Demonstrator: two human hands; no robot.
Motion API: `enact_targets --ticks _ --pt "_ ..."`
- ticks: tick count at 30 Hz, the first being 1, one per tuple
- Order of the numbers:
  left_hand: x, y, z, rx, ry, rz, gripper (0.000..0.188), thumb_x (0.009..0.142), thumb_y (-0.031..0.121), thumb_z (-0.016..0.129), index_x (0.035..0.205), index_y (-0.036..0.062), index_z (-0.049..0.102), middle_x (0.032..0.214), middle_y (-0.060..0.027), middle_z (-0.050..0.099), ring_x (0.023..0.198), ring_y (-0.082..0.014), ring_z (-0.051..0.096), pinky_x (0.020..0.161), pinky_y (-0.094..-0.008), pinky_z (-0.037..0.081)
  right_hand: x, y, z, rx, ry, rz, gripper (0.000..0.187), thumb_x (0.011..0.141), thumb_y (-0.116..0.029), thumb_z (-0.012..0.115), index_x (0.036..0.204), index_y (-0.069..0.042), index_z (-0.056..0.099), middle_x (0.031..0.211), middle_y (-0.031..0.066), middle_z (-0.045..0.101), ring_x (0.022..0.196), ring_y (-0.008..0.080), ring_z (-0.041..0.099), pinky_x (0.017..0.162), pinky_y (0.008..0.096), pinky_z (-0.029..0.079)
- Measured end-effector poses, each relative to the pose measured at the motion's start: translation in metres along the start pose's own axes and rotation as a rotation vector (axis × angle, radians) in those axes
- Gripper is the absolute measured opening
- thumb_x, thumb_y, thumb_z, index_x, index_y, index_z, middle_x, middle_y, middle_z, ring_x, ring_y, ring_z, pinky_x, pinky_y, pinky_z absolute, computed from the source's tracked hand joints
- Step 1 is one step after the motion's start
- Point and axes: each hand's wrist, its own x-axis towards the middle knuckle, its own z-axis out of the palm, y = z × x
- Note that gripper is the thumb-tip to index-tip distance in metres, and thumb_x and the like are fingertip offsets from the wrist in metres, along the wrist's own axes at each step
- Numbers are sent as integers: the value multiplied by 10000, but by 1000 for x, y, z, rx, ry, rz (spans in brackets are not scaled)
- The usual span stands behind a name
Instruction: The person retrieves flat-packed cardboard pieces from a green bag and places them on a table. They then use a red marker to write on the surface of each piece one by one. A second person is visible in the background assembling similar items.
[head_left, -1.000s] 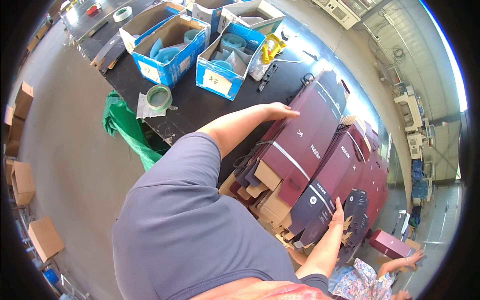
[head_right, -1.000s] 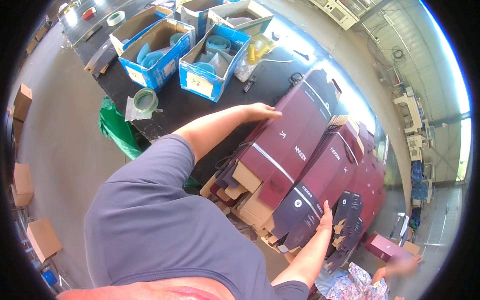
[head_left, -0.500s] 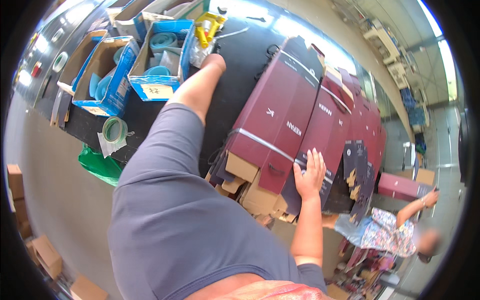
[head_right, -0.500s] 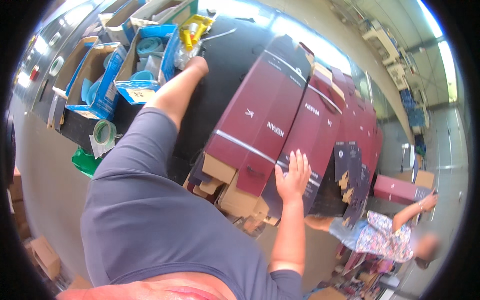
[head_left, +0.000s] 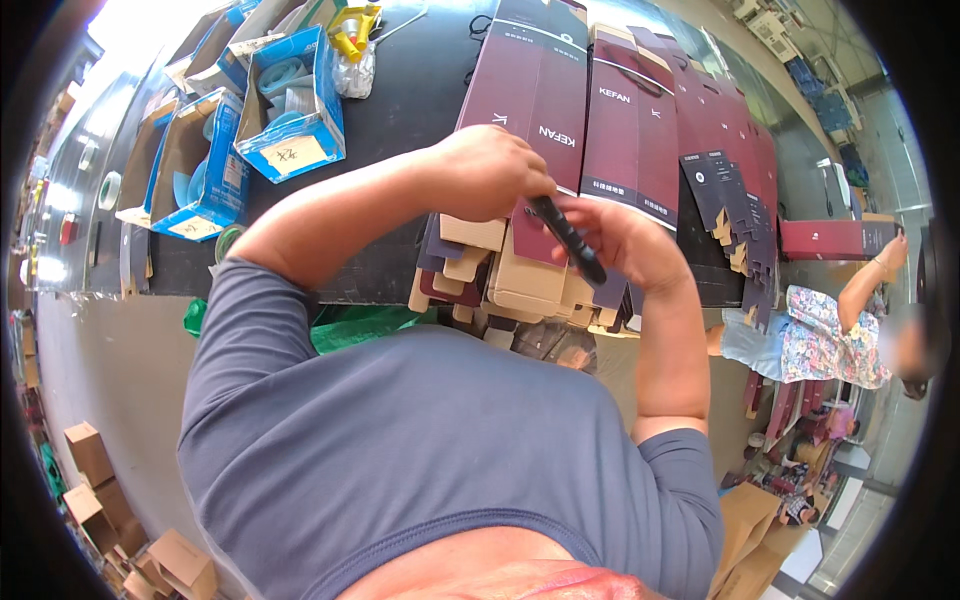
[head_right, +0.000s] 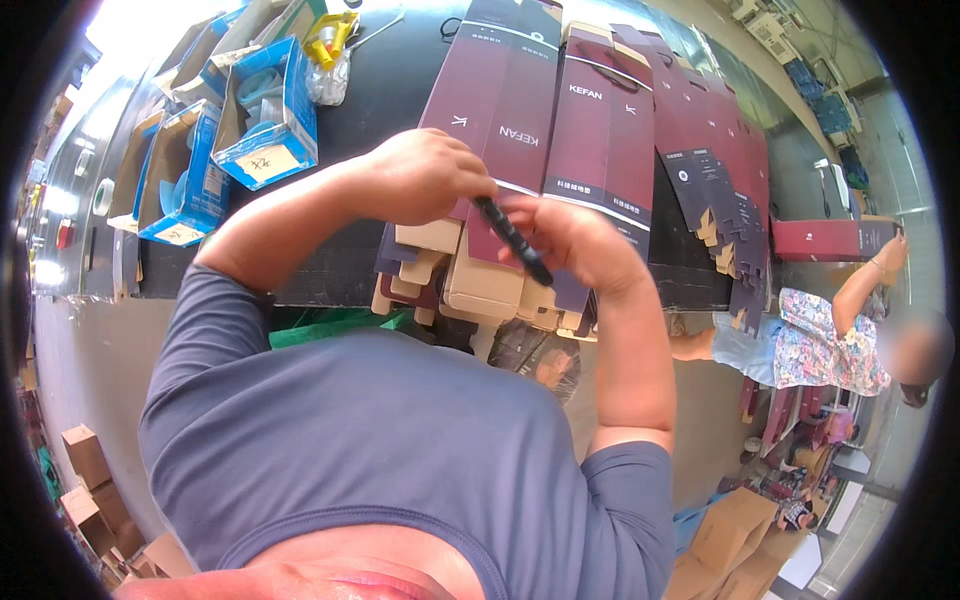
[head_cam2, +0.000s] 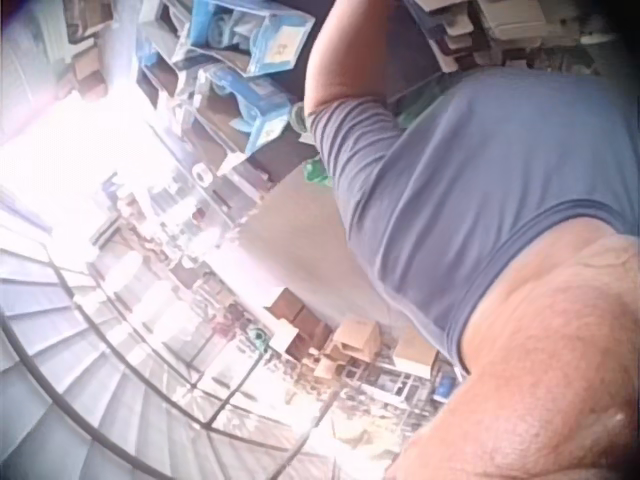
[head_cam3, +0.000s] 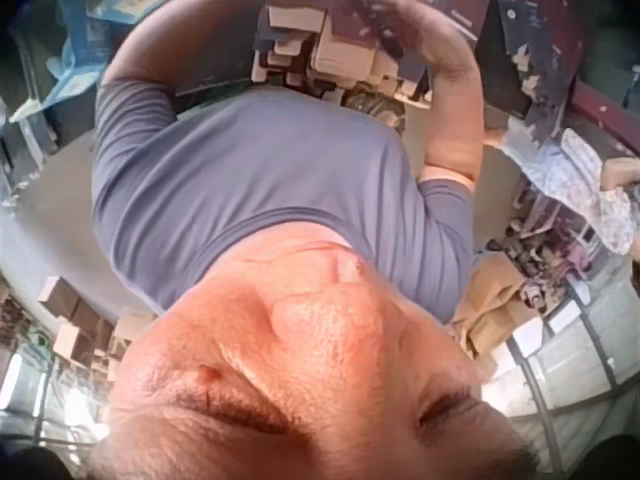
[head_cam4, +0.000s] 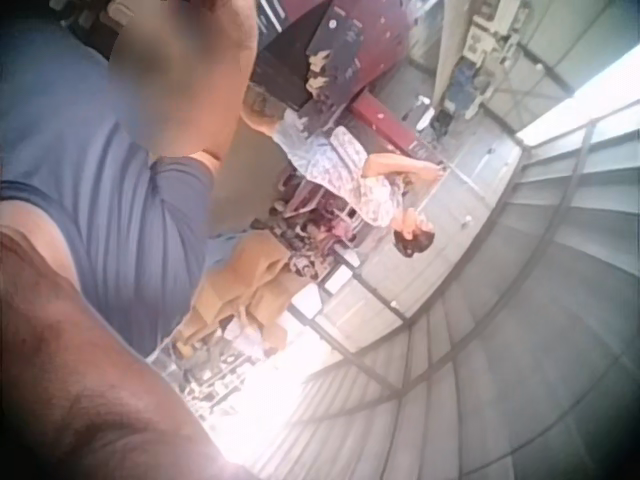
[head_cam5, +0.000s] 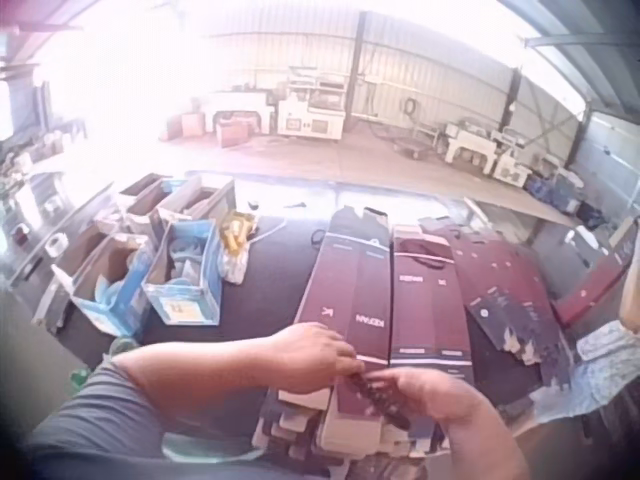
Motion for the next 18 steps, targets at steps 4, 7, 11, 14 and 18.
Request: enact_targets --ticks 4,7,11,14,18 --pt "11 14 1 175 81 277 357 793 137 668 1149 159 665 1148 -60 672 1173 -259 580 1017 -414 425 -20 37 22 8 -38 44 407 1003 -242 524 1326 0 466 919 99 653 644 79 575 615 203 462" --pt "13 -16 9 86 317 -178 372 832 139 634 1203 144 642 1213 -97 619 1171 -274 566 1028 -404 427 -27 69 22 180 119 -23 382 1004 -231 523 1309 -4 479 831 76 613 604 70 533 563 199 442" --pt "18 -40 63 66 -66 -565 265 871 176 621 1123 107 666 1200 -127 568 1131 -309 561 955 -401 472 -29 98 23 260 295 -80 310 1016 -264 492 1198 -14 517 828 102 612 557 101 499 493 238 405" --pt "26 -29 76 84 -76 -616 192 848 144 629 1022 89 687 1145 -100 568 1129 -295 545 956 -392 480 -28 101 23 346 336 -39 267 1027 -273 449 1118 -32 520 857 122 614 542 115 483 487 256 394" --pt "27 -22 83 226 -149 -560 233 811 96 643 1039 54 667 1141 -115 567 1112 -288 545 893 -364 522 -26 101 17 549 295 75 277 1036 -292 414 1145 -58 515 883 137 614 529 128 474 495 286 396"
